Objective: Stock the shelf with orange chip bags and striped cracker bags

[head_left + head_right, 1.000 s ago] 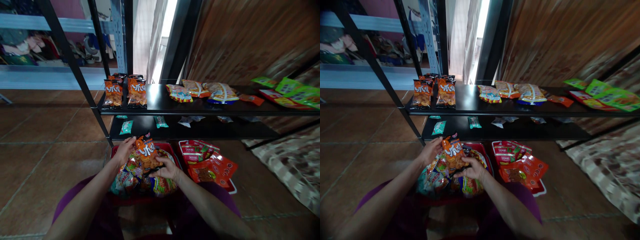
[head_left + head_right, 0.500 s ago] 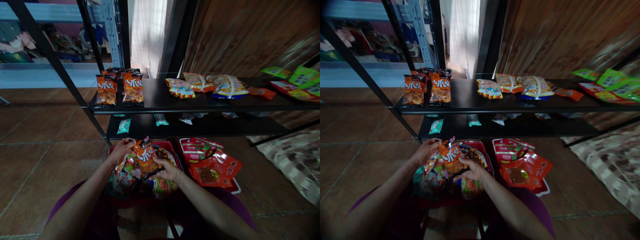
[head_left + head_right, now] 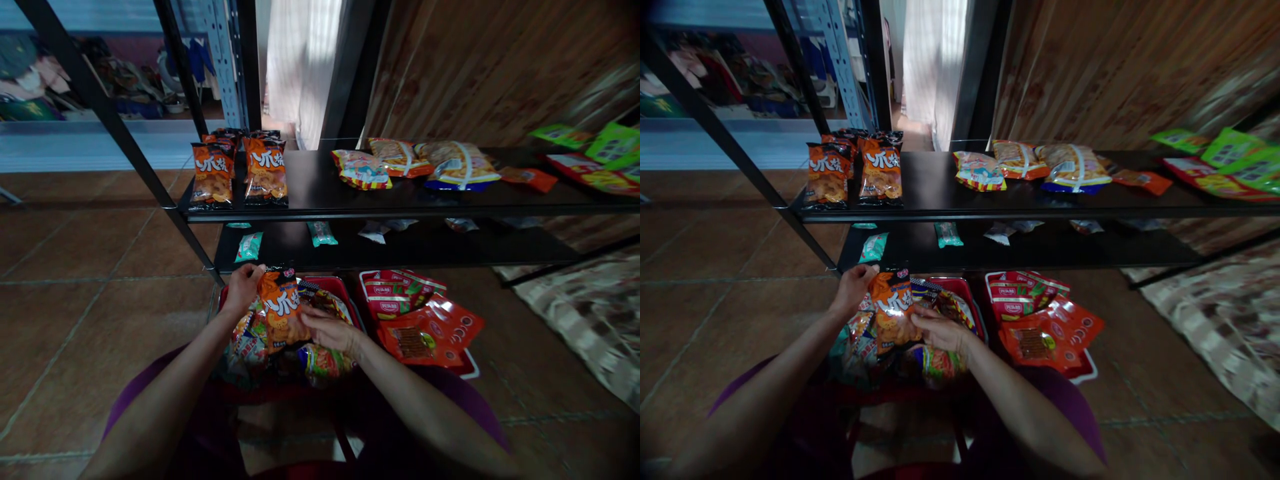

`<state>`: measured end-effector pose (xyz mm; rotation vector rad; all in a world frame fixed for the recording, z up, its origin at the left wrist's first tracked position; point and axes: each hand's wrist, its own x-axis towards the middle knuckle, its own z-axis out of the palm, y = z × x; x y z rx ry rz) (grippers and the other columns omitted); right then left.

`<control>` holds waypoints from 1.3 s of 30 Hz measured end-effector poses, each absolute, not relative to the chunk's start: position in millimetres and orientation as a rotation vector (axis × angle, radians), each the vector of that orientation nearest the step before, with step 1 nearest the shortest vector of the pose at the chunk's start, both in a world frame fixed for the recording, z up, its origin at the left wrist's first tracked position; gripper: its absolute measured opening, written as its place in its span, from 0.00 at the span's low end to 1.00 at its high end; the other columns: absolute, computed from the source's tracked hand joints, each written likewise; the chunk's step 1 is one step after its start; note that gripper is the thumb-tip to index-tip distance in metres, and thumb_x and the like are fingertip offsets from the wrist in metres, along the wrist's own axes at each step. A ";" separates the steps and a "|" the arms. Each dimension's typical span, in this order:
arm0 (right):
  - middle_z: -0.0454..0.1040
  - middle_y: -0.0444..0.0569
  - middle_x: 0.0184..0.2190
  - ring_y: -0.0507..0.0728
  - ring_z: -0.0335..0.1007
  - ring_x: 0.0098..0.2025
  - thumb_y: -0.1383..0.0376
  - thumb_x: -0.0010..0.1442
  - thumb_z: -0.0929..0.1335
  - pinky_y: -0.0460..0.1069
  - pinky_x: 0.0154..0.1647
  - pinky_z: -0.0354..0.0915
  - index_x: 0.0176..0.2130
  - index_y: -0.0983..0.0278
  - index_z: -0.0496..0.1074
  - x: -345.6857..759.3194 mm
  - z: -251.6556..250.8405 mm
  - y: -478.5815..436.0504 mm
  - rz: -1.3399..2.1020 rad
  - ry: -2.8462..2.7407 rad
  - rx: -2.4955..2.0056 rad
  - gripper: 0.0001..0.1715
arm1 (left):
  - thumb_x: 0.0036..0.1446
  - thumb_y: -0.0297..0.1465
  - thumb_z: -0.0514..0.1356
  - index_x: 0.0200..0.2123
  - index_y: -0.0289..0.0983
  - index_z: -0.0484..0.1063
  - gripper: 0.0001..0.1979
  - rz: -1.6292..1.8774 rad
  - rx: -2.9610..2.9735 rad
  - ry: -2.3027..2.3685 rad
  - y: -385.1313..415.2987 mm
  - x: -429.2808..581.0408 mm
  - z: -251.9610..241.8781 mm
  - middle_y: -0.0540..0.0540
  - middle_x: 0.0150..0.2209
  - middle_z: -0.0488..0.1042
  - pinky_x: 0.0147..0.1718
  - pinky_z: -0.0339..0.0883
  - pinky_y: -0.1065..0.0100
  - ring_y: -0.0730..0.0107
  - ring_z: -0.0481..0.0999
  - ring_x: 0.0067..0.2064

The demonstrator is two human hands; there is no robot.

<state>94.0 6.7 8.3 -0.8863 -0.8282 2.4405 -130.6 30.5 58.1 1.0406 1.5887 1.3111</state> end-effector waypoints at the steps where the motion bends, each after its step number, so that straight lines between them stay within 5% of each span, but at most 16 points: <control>1: 0.76 0.51 0.47 0.56 0.75 0.44 0.57 0.50 0.75 0.53 0.44 0.71 0.50 0.59 0.69 94.1 11.6 9.7 2.395 -0.846 -0.888 0.29 | 0.47 0.44 0.62 0.19 0.36 0.66 0.18 1.306 1.072 1.577 31.0 -131.1 57.6 0.54 0.19 0.63 0.21 0.54 0.74 0.77 0.59 0.23; 5: 0.76 0.47 0.48 0.53 0.74 0.45 0.53 0.52 0.73 0.48 0.45 0.69 0.51 0.56 0.70 94.3 25.3 25.1 2.128 -0.837 -0.874 0.28 | 0.47 0.43 0.62 0.19 0.37 0.66 0.16 1.238 1.110 1.541 28.5 -124.5 57.6 0.54 0.19 0.63 0.21 0.54 0.74 0.77 0.60 0.22; 11: 0.79 0.45 0.31 0.53 0.74 0.33 0.56 0.43 0.77 0.47 0.36 0.68 0.32 0.62 0.75 87.1 26.5 38.4 1.923 -0.789 -1.046 0.17 | 0.47 0.39 0.63 0.18 0.37 0.68 0.14 1.178 1.171 1.497 23.3 -100.6 56.7 0.53 0.18 0.67 0.23 0.58 0.73 0.75 0.64 0.23; 16: 0.78 0.44 0.24 0.54 0.74 0.30 0.59 0.38 0.78 0.49 0.36 0.68 0.26 0.64 0.74 82.5 23.7 40.9 1.779 -0.644 -1.113 0.16 | 0.44 0.45 0.65 0.25 0.37 0.72 0.16 1.155 0.959 1.426 21.3 -94.0 51.5 0.49 0.25 0.73 0.26 0.64 0.71 0.71 0.71 0.27; 20: 0.78 0.44 0.24 0.53 0.73 0.26 0.64 0.42 0.77 0.48 0.31 0.68 0.26 0.64 0.73 87.1 22.2 47.1 1.763 -0.504 -1.123 0.12 | 0.46 0.50 0.63 0.38 0.38 0.74 0.23 1.012 0.682 1.260 12.8 -95.0 43.3 0.43 0.35 0.78 0.31 0.68 0.67 0.64 0.77 0.35; 27: 0.77 0.44 0.21 0.53 0.71 0.23 0.70 0.52 0.71 0.46 0.21 0.65 0.27 0.64 0.71 90.1 19.7 58.4 1.739 -0.316 -1.241 0.04 | 0.47 0.47 0.64 0.43 0.37 0.74 0.24 0.733 0.495 0.948 -13.6 -84.9 39.8 0.40 0.39 0.79 0.38 0.71 0.63 0.58 0.78 0.41; 34: 0.79 0.46 0.29 0.55 0.75 0.31 0.64 0.56 0.70 0.49 0.31 0.71 0.34 0.63 0.72 90.9 20.9 59.7 1.793 -0.441 -1.191 0.04 | 0.46 0.37 0.68 0.41 0.36 0.74 0.19 0.854 0.429 0.945 -15.8 -73.8 49.8 0.41 0.39 0.80 0.39 0.73 0.63 0.58 0.79 0.41; 39: 0.79 0.49 0.36 0.54 0.76 0.35 0.56 0.60 0.67 0.48 0.36 0.71 0.38 0.62 0.72 97.5 23.1 37.9 1.804 -0.523 -1.306 0.13 | 0.57 0.38 0.59 0.43 0.33 0.73 0.16 0.964 0.280 0.934 -7.4 -79.2 47.0 0.39 0.39 0.80 0.40 0.73 0.63 0.60 0.80 0.40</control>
